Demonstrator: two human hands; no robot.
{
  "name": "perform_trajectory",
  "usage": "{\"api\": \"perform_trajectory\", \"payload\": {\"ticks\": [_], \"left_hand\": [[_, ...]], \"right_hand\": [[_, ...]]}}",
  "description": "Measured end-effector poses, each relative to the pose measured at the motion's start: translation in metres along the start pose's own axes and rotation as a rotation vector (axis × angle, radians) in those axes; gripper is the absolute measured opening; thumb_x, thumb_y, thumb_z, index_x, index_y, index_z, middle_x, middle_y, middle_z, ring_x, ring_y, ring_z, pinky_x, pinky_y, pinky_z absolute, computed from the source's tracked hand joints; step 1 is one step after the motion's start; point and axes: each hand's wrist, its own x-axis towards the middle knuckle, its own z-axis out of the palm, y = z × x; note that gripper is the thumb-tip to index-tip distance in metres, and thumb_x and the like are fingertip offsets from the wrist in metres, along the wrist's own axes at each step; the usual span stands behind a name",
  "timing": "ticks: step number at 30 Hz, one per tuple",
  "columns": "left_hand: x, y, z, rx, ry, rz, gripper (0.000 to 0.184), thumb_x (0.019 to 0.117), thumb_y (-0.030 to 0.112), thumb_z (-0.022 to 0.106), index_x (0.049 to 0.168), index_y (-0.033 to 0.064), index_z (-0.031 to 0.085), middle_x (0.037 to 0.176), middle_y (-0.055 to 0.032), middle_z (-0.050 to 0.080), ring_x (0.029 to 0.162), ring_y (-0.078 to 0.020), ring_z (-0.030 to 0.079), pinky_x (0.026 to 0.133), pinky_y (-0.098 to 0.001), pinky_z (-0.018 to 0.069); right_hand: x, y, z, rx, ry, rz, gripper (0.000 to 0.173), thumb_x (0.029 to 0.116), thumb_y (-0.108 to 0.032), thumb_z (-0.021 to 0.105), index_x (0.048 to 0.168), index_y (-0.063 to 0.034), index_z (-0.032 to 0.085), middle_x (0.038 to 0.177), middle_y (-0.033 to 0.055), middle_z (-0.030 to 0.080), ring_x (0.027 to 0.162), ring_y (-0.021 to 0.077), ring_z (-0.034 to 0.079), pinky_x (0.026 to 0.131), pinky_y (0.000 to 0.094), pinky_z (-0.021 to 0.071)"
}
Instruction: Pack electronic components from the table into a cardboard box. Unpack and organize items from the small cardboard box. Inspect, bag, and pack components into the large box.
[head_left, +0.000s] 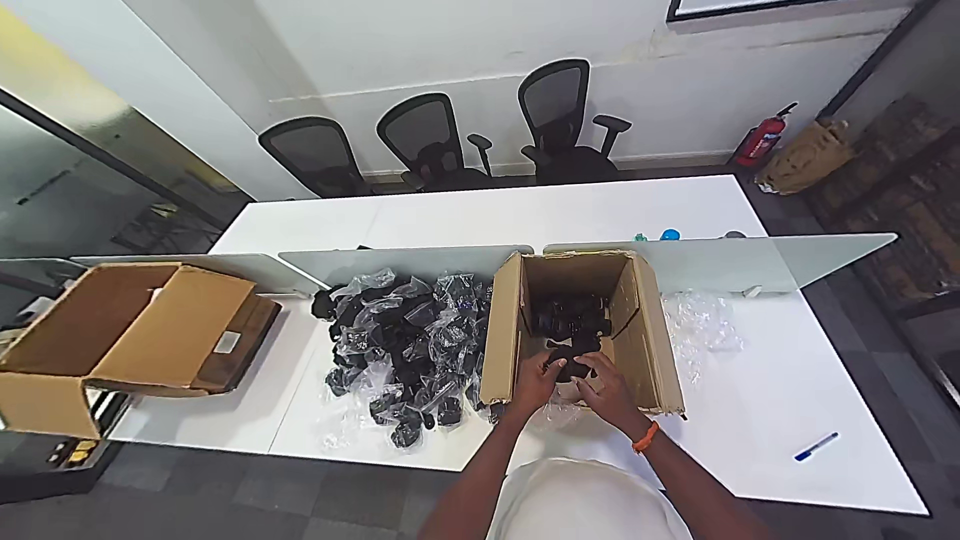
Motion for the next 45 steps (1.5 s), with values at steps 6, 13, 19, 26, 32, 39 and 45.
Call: {"api": "perform_trajectory", "payload": {"ticks": [6, 13, 19, 26, 32, 39, 45], "left_hand": [[-0.001, -0.004, -0.001, 0.029, -0.037, 0.097, 0.026, 0.1025, 0.015, 0.059, 0.121, 0.0008, 0.071, 0.11, -0.0088, 0.076, 0.102, -0.0118, 0.072, 0.097, -0.0344, 0.058], [-0.002, -0.008, -0.004, 0.045, -0.087, 0.174, 0.028, 0.1017, 0.012, 0.058, 0.123, -0.0012, 0.07, 0.115, -0.0111, 0.074, 0.108, -0.0129, 0.071, 0.101, -0.0347, 0.0557], [-0.006, -0.002, -0.005, 0.035, -0.162, 0.205, 0.052, 0.0917, 0.032, 0.077, 0.13, -0.0008, 0.064, 0.117, -0.0098, 0.073, 0.107, -0.0123, 0.07, 0.098, -0.0352, 0.0581], [-0.008, -0.006, -0.007, 0.055, -0.164, 0.218, 0.037, 0.0922, 0.015, 0.074, 0.125, -0.0008, 0.067, 0.116, -0.0112, 0.073, 0.108, -0.0139, 0.07, 0.1, -0.0351, 0.0566], [-0.007, -0.003, -0.011, -0.029, -0.231, 0.237, 0.026, 0.0892, 0.001, 0.069, 0.115, -0.0021, 0.07, 0.113, -0.0113, 0.072, 0.105, -0.0146, 0.069, 0.097, -0.0348, 0.0573], [0.0, 0.0, -0.009, -0.188, -0.071, -0.015, 0.049, 0.093, 0.001, 0.065, 0.14, -0.0053, 0.053, 0.133, -0.0168, 0.065, 0.119, -0.0205, 0.065, 0.103, -0.0385, 0.0554], [-0.006, 0.018, -0.023, -0.253, -0.231, -0.283, 0.047, 0.1114, 0.028, 0.03, 0.124, -0.0021, 0.064, 0.117, -0.0106, 0.067, 0.108, -0.012, 0.063, 0.098, -0.0338, 0.0521]], "right_hand": [[0.002, 0.001, 0.002, -0.094, 0.086, 0.055, 0.033, 0.0991, -0.026, 0.064, 0.126, -0.0087, 0.07, 0.128, 0.0104, 0.067, 0.122, 0.0215, 0.06, 0.105, 0.0362, 0.0501], [0.007, 0.003, -0.002, 0.097, 0.023, 0.066, 0.026, 0.0992, -0.011, 0.062, 0.123, -0.005, 0.072, 0.132, 0.0098, 0.067, 0.128, 0.0158, 0.061, 0.109, 0.0329, 0.0508], [0.008, 0.007, -0.004, 0.268, 0.054, 0.095, 0.025, 0.0989, -0.009, 0.062, 0.12, -0.0013, 0.072, 0.132, 0.0129, 0.067, 0.128, 0.0197, 0.061, 0.107, 0.0347, 0.0532], [0.007, 0.003, -0.011, 0.458, -0.104, 0.138, 0.022, 0.0932, -0.006, 0.067, 0.114, 0.0027, 0.07, 0.145, 0.0173, 0.058, 0.13, 0.025, 0.061, 0.101, 0.0376, 0.058], [0.007, 0.0, -0.016, 0.554, -0.184, 0.15, 0.038, 0.0778, -0.004, 0.08, 0.113, -0.0027, 0.064, 0.137, 0.0139, 0.063, 0.12, 0.0254, 0.065, 0.093, 0.0397, 0.0605], [0.003, -0.002, -0.011, 0.29, -0.012, 0.183, 0.064, 0.0768, -0.012, 0.084, 0.136, -0.0061, 0.06, 0.136, 0.0082, 0.063, 0.122, 0.0185, 0.062, 0.102, 0.036, 0.0558], [0.001, 0.003, -0.006, 0.072, -0.059, -0.041, 0.039, 0.0856, -0.008, 0.073, 0.125, -0.0111, 0.069, 0.134, 0.0038, 0.066, 0.135, 0.0196, 0.053, 0.117, 0.0407, 0.0415]]}}
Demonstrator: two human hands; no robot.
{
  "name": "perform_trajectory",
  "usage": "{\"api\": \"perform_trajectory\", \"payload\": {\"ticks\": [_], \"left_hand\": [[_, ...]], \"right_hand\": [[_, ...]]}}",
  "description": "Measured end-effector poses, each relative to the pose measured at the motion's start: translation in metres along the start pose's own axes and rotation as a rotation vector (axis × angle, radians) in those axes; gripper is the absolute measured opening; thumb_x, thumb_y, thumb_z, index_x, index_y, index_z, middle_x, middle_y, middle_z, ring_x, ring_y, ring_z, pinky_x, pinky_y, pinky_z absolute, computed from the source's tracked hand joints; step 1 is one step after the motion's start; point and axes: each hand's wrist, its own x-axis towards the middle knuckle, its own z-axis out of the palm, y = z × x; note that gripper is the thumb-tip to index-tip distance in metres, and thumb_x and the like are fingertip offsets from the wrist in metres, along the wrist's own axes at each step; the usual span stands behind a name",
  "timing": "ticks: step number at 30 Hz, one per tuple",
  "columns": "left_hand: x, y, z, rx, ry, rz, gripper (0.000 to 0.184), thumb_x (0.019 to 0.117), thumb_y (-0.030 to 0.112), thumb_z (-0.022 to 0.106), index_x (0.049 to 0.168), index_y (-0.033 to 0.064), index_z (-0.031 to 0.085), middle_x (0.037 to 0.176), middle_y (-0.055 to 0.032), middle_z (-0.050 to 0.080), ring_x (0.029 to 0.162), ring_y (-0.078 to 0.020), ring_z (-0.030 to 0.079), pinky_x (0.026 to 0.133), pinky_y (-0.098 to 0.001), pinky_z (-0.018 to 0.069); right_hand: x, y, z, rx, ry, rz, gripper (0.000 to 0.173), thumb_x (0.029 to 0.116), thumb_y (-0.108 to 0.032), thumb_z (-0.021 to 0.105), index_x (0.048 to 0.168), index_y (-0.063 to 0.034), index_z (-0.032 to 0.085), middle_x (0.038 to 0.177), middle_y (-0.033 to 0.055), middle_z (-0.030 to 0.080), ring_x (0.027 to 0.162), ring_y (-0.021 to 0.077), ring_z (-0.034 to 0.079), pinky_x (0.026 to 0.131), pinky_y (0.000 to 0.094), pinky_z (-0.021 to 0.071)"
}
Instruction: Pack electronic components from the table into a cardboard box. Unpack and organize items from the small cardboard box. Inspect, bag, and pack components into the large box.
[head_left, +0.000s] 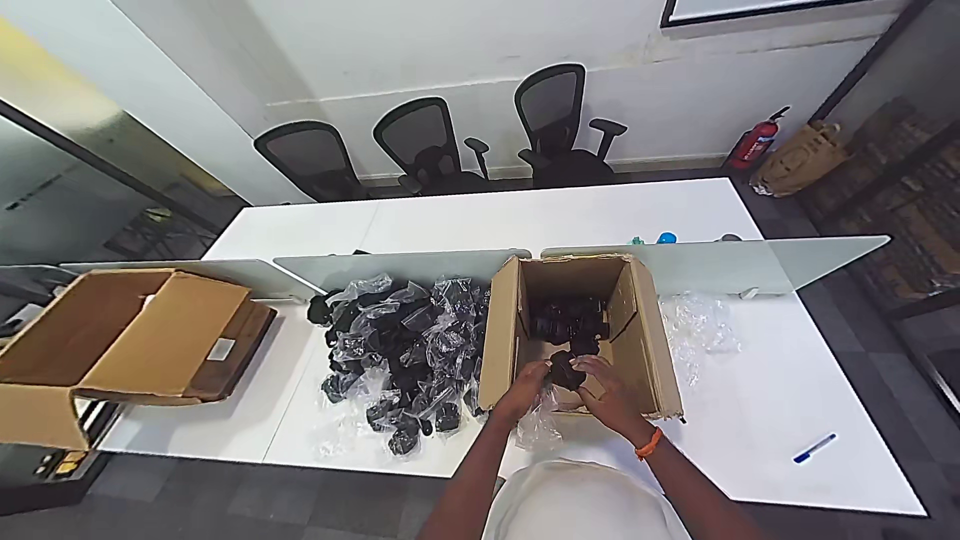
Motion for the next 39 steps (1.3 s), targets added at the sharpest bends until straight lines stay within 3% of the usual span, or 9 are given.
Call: {"api": "perform_trajectory", "payload": {"ticks": [5, 8, 11, 15, 18, 22, 28, 34, 39], "left_hand": [[0.003, -0.013, -0.008, -0.096, -0.13, 0.12, 0.039, 0.1006, 0.025, 0.04, 0.119, 0.0029, 0.066, 0.105, -0.0018, 0.07, 0.094, -0.0072, 0.064, 0.085, -0.0313, 0.055], [0.005, -0.012, -0.01, -0.135, -0.181, 0.117, 0.04, 0.1035, 0.03, 0.048, 0.123, -0.0002, 0.064, 0.111, -0.0055, 0.071, 0.101, -0.0112, 0.067, 0.093, -0.0354, 0.0556], [0.011, -0.013, -0.005, -0.165, -0.116, 0.09, 0.023, 0.1037, 0.015, 0.056, 0.116, -0.0025, 0.066, 0.099, -0.01, 0.072, 0.089, -0.017, 0.07, 0.085, -0.038, 0.0588], [0.012, -0.008, -0.003, -0.173, 0.008, 0.091, 0.022, 0.1033, 0.01, 0.054, 0.119, -0.0027, 0.063, 0.1, -0.011, 0.072, 0.09, -0.0182, 0.071, 0.085, -0.0377, 0.0597], [0.012, -0.006, -0.002, -0.102, 0.042, 0.094, 0.029, 0.1017, 0.011, 0.058, 0.127, -0.0039, 0.059, 0.107, -0.0131, 0.071, 0.095, -0.0193, 0.071, 0.089, -0.0388, 0.0598], [0.016, -0.006, -0.002, -0.019, 0.071, 0.043, 0.034, 0.0984, 0.016, 0.066, 0.127, -0.0009, 0.059, 0.106, -0.012, 0.071, 0.093, -0.0179, 0.071, 0.087, -0.0377, 0.0598], [0.023, -0.012, 0.004, 0.054, 0.123, 0.003, 0.045, 0.0919, 0.016, 0.075, 0.132, -0.0001, 0.061, 0.117, -0.0128, 0.071, 0.1, -0.0173, 0.072, 0.089, -0.0361, 0.0611], [0.022, -0.006, 0.0, -0.195, 0.395, 0.129, 0.033, 0.1019, 0.009, 0.059, 0.13, -0.0076, 0.056, 0.114, -0.0167, 0.072, 0.106, -0.0225, 0.07, 0.095, -0.039, 0.0571], [0.015, -0.008, -0.008, -0.322, 0.334, 0.216, 0.028, 0.1059, 0.009, 0.046, 0.125, -0.0072, 0.059, 0.105, -0.0148, 0.073, 0.095, -0.019, 0.069, 0.084, -0.0339, 0.0566]], "right_hand": [[0.004, -0.001, 0.0, -0.047, -0.112, -0.078, 0.027, 0.0908, 0.0, 0.061, 0.114, -0.0111, 0.071, 0.135, 0.0023, 0.065, 0.138, 0.0218, 0.05, 0.118, 0.0418, 0.0402], [0.009, -0.004, -0.001, -0.154, -0.204, -0.156, 0.031, 0.0948, 0.001, 0.056, 0.115, -0.0159, 0.073, 0.137, -0.002, 0.065, 0.141, 0.0215, 0.048, 0.119, 0.0414, 0.0384], [0.015, -0.007, -0.002, -0.067, -0.254, -0.132, 0.039, 0.0912, 0.006, 0.054, 0.123, -0.0116, 0.069, 0.146, 0.0041, 0.058, 0.144, 0.0224, 0.044, 0.121, 0.0414, 0.0378], [0.03, -0.016, -0.006, 0.437, -0.153, 0.294, 0.077, 0.079, 0.0, 0.063, 0.151, 0.0009, 0.036, 0.156, 0.0147, 0.043, 0.14, 0.0243, 0.049, 0.112, 0.0416, 0.0488], [0.037, -0.017, -0.006, 0.621, -0.175, 0.693, 0.052, 0.0986, -0.021, 0.066, 0.143, 0.0, 0.049, 0.129, 0.0135, 0.066, 0.113, 0.0221, 0.067, 0.097, 0.039, 0.0578], [0.042, -0.01, -0.004, 0.715, -0.216, 0.867, 0.042, 0.101, -0.021, 0.066, 0.133, 0.0045, 0.057, 0.11, 0.0164, 0.073, 0.096, 0.0253, 0.073, 0.088, 0.0404, 0.0619], [0.047, 0.001, -0.006, 0.513, -0.196, 0.82, 0.045, 0.0856, -0.014, 0.081, 0.124, 0.0022, 0.065, 0.105, 0.0118, 0.075, 0.093, 0.0206, 0.074, 0.085, 0.0365, 0.0632], [0.076, 0.044, -0.038, -0.299, -0.345, 0.885, 0.067, 0.0835, -0.045, 0.078, 0.134, -0.0036, 0.06, 0.115, 0.0178, 0.068, 0.103, 0.0326, 0.067, 0.092, 0.0568, 0.0531], [0.087, 0.058, -0.035, -0.343, -0.492, 0.857, 0.063, 0.0844, -0.049, 0.076, 0.125, -0.002, 0.064, 0.108, 0.0196, 0.069, 0.098, 0.035, 0.067, 0.087, 0.0595, 0.0528]]}}
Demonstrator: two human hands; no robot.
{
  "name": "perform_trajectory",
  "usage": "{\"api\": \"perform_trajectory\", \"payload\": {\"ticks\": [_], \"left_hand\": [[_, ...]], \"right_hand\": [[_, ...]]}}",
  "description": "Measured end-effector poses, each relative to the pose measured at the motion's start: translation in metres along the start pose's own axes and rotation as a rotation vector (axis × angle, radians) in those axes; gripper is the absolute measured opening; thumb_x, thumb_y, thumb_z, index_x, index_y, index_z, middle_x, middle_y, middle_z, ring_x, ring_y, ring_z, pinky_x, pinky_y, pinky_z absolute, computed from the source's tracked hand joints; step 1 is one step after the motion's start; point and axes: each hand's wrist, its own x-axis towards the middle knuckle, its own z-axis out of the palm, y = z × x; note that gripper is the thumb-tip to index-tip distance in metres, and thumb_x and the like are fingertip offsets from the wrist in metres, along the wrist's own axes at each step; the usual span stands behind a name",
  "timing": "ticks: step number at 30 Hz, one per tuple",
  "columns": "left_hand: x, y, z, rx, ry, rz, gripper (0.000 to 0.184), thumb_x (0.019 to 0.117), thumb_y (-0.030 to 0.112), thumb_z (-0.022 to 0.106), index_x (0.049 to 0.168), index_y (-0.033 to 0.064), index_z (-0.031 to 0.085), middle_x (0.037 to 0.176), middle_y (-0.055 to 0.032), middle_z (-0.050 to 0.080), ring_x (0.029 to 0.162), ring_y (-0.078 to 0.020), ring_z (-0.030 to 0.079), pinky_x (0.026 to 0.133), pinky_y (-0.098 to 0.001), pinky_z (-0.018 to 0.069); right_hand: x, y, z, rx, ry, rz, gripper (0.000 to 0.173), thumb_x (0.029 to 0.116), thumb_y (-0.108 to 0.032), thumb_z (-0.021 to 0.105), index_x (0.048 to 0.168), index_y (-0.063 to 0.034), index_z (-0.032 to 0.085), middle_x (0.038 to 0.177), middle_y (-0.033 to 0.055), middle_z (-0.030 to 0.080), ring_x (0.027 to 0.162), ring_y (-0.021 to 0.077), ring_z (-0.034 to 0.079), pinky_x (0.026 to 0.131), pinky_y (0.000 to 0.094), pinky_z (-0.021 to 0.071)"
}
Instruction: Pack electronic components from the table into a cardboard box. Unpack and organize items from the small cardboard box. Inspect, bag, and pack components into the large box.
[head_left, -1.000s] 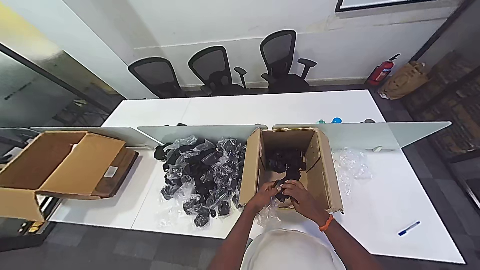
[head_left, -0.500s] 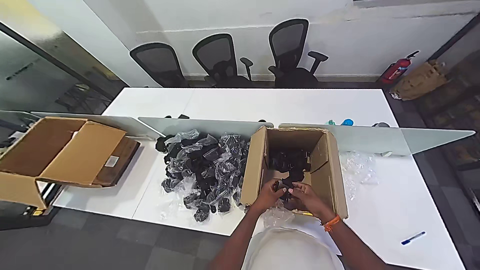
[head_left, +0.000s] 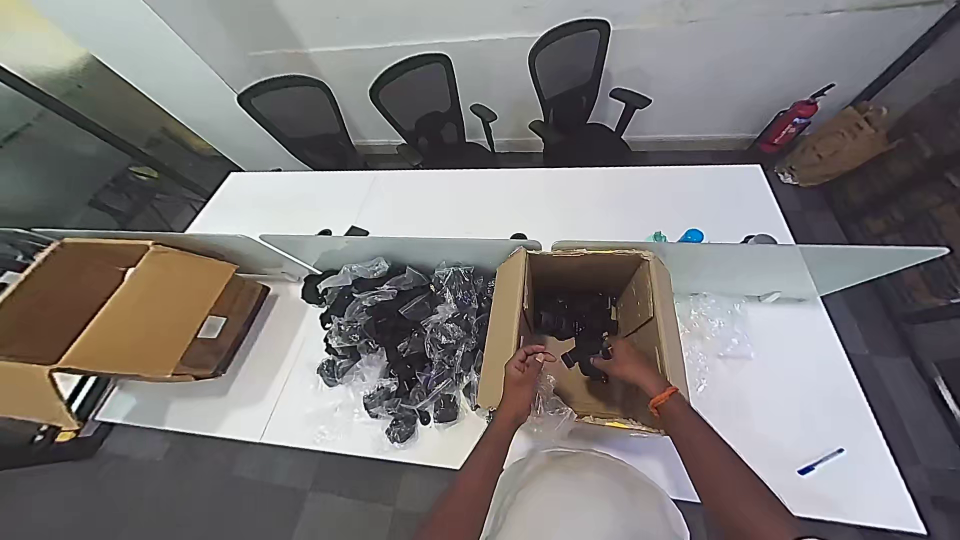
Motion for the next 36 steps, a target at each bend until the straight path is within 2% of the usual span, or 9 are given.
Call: {"api": "perform_trajectory", "payload": {"ticks": [5, 8, 11, 14, 20, 22, 27, 31, 36], "left_hand": [[-0.001, 0.002, 0.002, -0.045, 0.038, 0.008, 0.028, 0.1064, 0.008, 0.043, 0.122, -0.0081, 0.059, 0.1, -0.0138, 0.072, 0.091, -0.0193, 0.069, 0.081, -0.0342, 0.0583], [0.001, -0.001, 0.004, -0.034, 0.081, 0.044, 0.024, 0.1064, 0.008, 0.047, 0.119, -0.008, 0.061, 0.098, -0.0134, 0.072, 0.089, -0.019, 0.069, 0.081, -0.0337, 0.0578], [0.002, -0.002, 0.004, -0.04, 0.117, 0.036, 0.023, 0.1051, 0.009, 0.053, 0.118, -0.0078, 0.061, 0.096, -0.0143, 0.071, 0.085, -0.0194, 0.068, 0.077, -0.0336, 0.0584], [0.002, -0.004, 0.006, -0.021, 0.127, 0.04, 0.022, 0.1028, 0.007, 0.057, 0.118, -0.0082, 0.061, 0.094, -0.0142, 0.071, 0.08, -0.0183, 0.068, 0.072, -0.032, 0.0584], [0.0, -0.008, 0.021, 0.129, 0.337, 0.124, 0.018, 0.0963, 0.008, 0.068, 0.108, -0.0061, 0.065, 0.085, -0.0124, 0.071, 0.072, -0.016, 0.068, 0.066, -0.0291, 0.0587], [0.001, -0.009, 0.024, 0.158, 0.436, 0.18, 0.016, 0.0953, 0.007, 0.069, 0.104, -0.0051, 0.065, 0.085, -0.0115, 0.07, 0.073, -0.0146, 0.068, 0.069, -0.0284, 0.0594], [-0.001, -0.011, 0.019, 0.1, 0.413, 0.247, 0.034, 0.09, 0.001, 0.072, 0.119, -0.0087, 0.058, 0.096, -0.0138, 0.07, 0.082, -0.0159, 0.07, 0.075, -0.0306, 0.0609], [-0.009, 0.0, 0.014, 0.029, 0.215, 0.167, 0.069, 0.086, -0.009, 0.07, 0.145, -0.0046, 0.034, 0.12, -0.0203, 0.069, 0.098, -0.0267, 0.072, 0.081, -0.0396, 0.0622], [-0.011, -0.005, 0.013, 0.133, 0.168, 0.183, 0.032, 0.0927, -0.007, 0.063, 0.123, -0.0069, 0.053, 0.108, -0.0179, 0.073, 0.092, -0.024, 0.074, 0.079, -0.0369, 0.0629]], "right_hand": [[-0.007, -0.013, 0.02, 0.221, 0.048, -0.136, 0.089, 0.0971, -0.043, 0.065, 0.162, -0.0032, 0.019, 0.154, 0.0243, 0.044, 0.131, 0.0326, 0.058, 0.108, 0.0474, 0.0496], [-0.023, -0.019, 0.024, 0.31, 0.16, -0.219, 0.068, 0.1002, -0.034, 0.061, 0.157, -0.0072, 0.035, 0.151, 0.0168, 0.05, 0.124, 0.0226, 0.063, 0.102, 0.0388, 0.0553], [-0.046, -0.023, 0.036, 0.497, 0.183, -0.335, 0.04, 0.1033, -0.024, 0.056, 0.138, -0.0053, 0.055, 0.128, 0.0092, 0.067, 0.107, 0.0139, 0.07, 0.091, 0.0326, 0.0597], [-0.077, -0.029, 0.045, 0.706, -0.02, -0.371, 0.043, 0.1072, -0.032, 0.046, 0.138, -0.0031, 0.055, 0.124, 0.01, 0.069, 0.103, 0.0204, 0.071, 0.087, 0.038, 0.0614], [-0.107, -0.036, 0.062, 0.705, -0.153, -0.46, 0.115, 0.0762, -0.043, 0.086, 0.161, -0.0096, 0.016, 0.143, 0.0073, 0.055, 0.112, 0.0173, 0.066, 0.086, 0.0366, 0.0613], [-0.11, -0.039, 0.065, 0.682, -0.117, -0.465, 0.12, 0.0714, -0.037, 0.092, 0.16, -0.0107, 0.015, 0.14, 0.0077, 0.056, 0.11, 0.0156, 0.068, 0.087, 0.0347, 0.063], [-0.1, -0.032, 0.074, 0.86, 0.254, -0.428, 0.033, 0.0923, -0.005, 0.068, 0.124, -0.0005, 0.062, 0.098, 0.0085, 0.074, 0.082, 0.0173, 0.072, 0.074, 0.0337, 0.0628], [-0.079, -0.018, 0.053, 0.94, 0.44, -0.383, 0.04, 0.095, -0.004, 0.063, 0.132, 0.0023, 0.05, 0.093, 0.011, 0.071, 0.074, 0.0188, 0.068, 0.065, 0.0344, 0.0588], [-0.069, -0.015, 0.046, 0.812, 0.513, -0.387, 0.023, 0.1003, -0.011, 0.059, 0.121, -0.0022, 0.053, 0.091, 0.0087, 0.066, 0.071, 0.0173, 0.066, 0.063, 0.0333, 0.0593]]}}
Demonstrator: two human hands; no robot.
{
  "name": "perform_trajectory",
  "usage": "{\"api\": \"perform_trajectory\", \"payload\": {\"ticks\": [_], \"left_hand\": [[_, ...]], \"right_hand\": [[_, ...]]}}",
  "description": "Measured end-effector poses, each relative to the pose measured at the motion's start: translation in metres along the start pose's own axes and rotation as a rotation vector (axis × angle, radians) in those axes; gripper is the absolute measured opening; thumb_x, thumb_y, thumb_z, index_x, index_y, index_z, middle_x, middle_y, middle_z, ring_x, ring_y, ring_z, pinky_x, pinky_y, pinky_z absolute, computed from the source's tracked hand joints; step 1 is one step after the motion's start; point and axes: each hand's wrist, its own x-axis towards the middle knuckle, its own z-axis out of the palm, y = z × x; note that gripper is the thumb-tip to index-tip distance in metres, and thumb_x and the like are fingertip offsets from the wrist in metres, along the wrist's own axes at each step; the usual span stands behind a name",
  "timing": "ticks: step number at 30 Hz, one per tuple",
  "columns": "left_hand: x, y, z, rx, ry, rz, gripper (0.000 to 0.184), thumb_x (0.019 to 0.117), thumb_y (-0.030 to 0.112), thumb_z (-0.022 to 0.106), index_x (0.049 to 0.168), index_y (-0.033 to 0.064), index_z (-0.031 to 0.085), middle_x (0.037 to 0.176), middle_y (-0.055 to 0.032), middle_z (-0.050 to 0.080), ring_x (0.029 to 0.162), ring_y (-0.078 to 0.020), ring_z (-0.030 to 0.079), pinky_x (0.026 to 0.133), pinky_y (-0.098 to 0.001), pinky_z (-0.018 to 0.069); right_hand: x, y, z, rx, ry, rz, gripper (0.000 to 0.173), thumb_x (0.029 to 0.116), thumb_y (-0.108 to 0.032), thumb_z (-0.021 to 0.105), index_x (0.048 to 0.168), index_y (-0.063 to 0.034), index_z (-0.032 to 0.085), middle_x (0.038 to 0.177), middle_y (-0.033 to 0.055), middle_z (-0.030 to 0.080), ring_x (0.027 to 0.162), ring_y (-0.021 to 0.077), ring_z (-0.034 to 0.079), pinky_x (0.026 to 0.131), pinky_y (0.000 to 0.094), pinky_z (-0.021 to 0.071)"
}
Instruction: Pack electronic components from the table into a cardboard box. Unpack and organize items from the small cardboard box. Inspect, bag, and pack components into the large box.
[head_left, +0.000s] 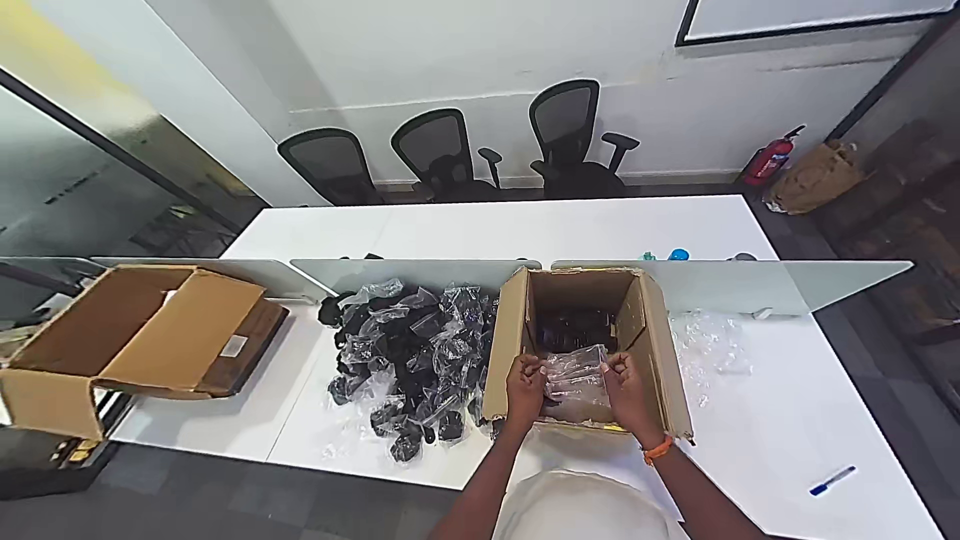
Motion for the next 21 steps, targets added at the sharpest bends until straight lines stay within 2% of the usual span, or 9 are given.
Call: {"api": "perform_trajectory", "payload": {"ticks": [2, 5, 9, 11, 13, 14, 17, 19, 21], "left_hand": [[0.001, -0.005, 0.001, 0.027, 0.034, 0.022, 0.022, 0.0927, -0.006, 0.065, 0.114, -0.0064, 0.058, 0.1, -0.016, 0.073, 0.085, -0.0221, 0.073, 0.076, -0.0359, 0.0632], [0.001, -0.011, 0.004, 0.043, 0.078, 0.083, 0.016, 0.0928, -0.005, 0.063, 0.109, -0.0056, 0.061, 0.096, -0.0138, 0.072, 0.081, -0.0191, 0.071, 0.074, -0.0335, 0.0612], [0.002, -0.014, 0.002, 0.019, 0.091, 0.115, 0.018, 0.0889, -0.005, 0.068, 0.106, -0.0062, 0.063, 0.096, -0.0137, 0.071, 0.084, -0.0193, 0.07, 0.077, -0.0346, 0.0616], [0.002, -0.012, 0.002, 0.045, 0.1, 0.102, 0.023, 0.0844, -0.007, 0.072, 0.105, -0.0058, 0.063, 0.095, -0.013, 0.07, 0.083, -0.0183, 0.07, 0.075, -0.0332, 0.0617], [0.003, -0.013, 0.002, 0.111, 0.097, 0.108, 0.039, 0.0798, -0.008, 0.076, 0.115, -0.0065, 0.06, 0.108, -0.0159, 0.069, 0.096, -0.0198, 0.07, 0.084, -0.0347, 0.0619], [0.002, -0.014, 0.002, 0.181, 0.07, 0.131, 0.054, 0.0774, -0.004, 0.078, 0.126, -0.0063, 0.056, 0.123, -0.0176, 0.064, 0.112, -0.0208, 0.065, 0.096, -0.0356, 0.0577], [0.002, -0.013, 0.002, 0.394, -0.088, 0.24, 0.084, 0.0778, 0.019, 0.084, 0.148, -0.004, 0.043, 0.157, -0.0197, 0.043, 0.148, -0.0248, 0.039, 0.121, -0.041, 0.0379], [0.003, -0.01, 0.004, 0.467, -0.194, 0.226, 0.076, 0.0836, 0.026, 0.083, 0.147, 0.002, 0.05, 0.153, -0.0136, 0.05, 0.144, -0.02, 0.045, 0.12, -0.0403, 0.0406], [0.006, -0.009, 0.003, 0.493, -0.271, 0.185, 0.046, 0.0898, 0.024, 0.078, 0.13, 0.0061, 0.067, 0.132, -0.0078, 0.067, 0.125, -0.0141, 0.062, 0.11, -0.0369, 0.051]], "right_hand": [[0.002, 0.005, 0.002, -0.007, -0.002, -0.063, 0.014, 0.1013, -0.01, 0.056, 0.113, -0.0023, 0.058, 0.09, 0.0076, 0.065, 0.07, 0.0153, 0.064, 0.062, 0.0315, 0.0569], [0.001, 0.014, 0.003, -0.027, -0.028, -0.154, 0.021, 0.1012, -0.008, 0.051, 0.113, -0.0021, 0.067, 0.103, 0.0074, 0.07, 0.084, 0.0122, 0.067, 0.073, 0.0288, 0.0591], [-0.002, 0.007, -0.002, -0.027, -0.131, -0.154, 0.053, 0.0858, -0.014, 0.074, 0.137, -0.0048, 0.062, 0.131, 0.0118, 0.062, 0.109, 0.0159, 0.065, 0.09, 0.031, 0.059], [-0.004, 0.006, -0.005, -0.053, -0.161, -0.131, 0.067, 0.0847, -0.01, 0.075, 0.147, -0.0048, 0.051, 0.13, 0.0118, 0.061, 0.105, 0.0159, 0.065, 0.089, 0.0313, 0.0588], [-0.003, 0.005, -0.006, -0.071, -0.145, -0.13, 0.065, 0.0895, -0.007, 0.071, 0.149, -0.0033, 0.044, 0.119, 0.0089, 0.066, 0.099, 0.0144, 0.068, 0.086, 0.0305, 0.0599], [-0.003, 0.005, -0.008, -0.101, -0.127, -0.134, 0.063, 0.0913, -0.007, 0.069, 0.149, -0.0025, 0.044, 0.114, 0.0076, 0.069, 0.097, 0.0127, 0.069, 0.086, 0.0297, 0.0598], [-0.002, 0.007, -0.014, -0.367, -0.12, -0.185, 0.043, 0.1001, -0.015, 0.062, 0.142, -0.0055, 0.055, 0.112, 0.0032, 0.072, 0.102, 0.0092, 0.069, 0.094, 0.0308, 0.0578], [-0.003, 0.009, -0.017, -0.621, -0.139, -0.255, 0.033, 0.1037, -0.025, 0.056, 0.133, -0.0147, 0.066, 0.115, -0.0016, 0.074, 0.109, 0.0121, 0.068, 0.101, 0.0389, 0.0535], [-0.007, 0.006, -0.015, -0.746, -0.15, -0.301, 0.029, 0.1044, -0.028, 0.053, 0.127, -0.0195, 0.07, 0.116, -0.0041, 0.074, 0.11, 0.0146, 0.067, 0.101, 0.0432, 0.0514]]}}
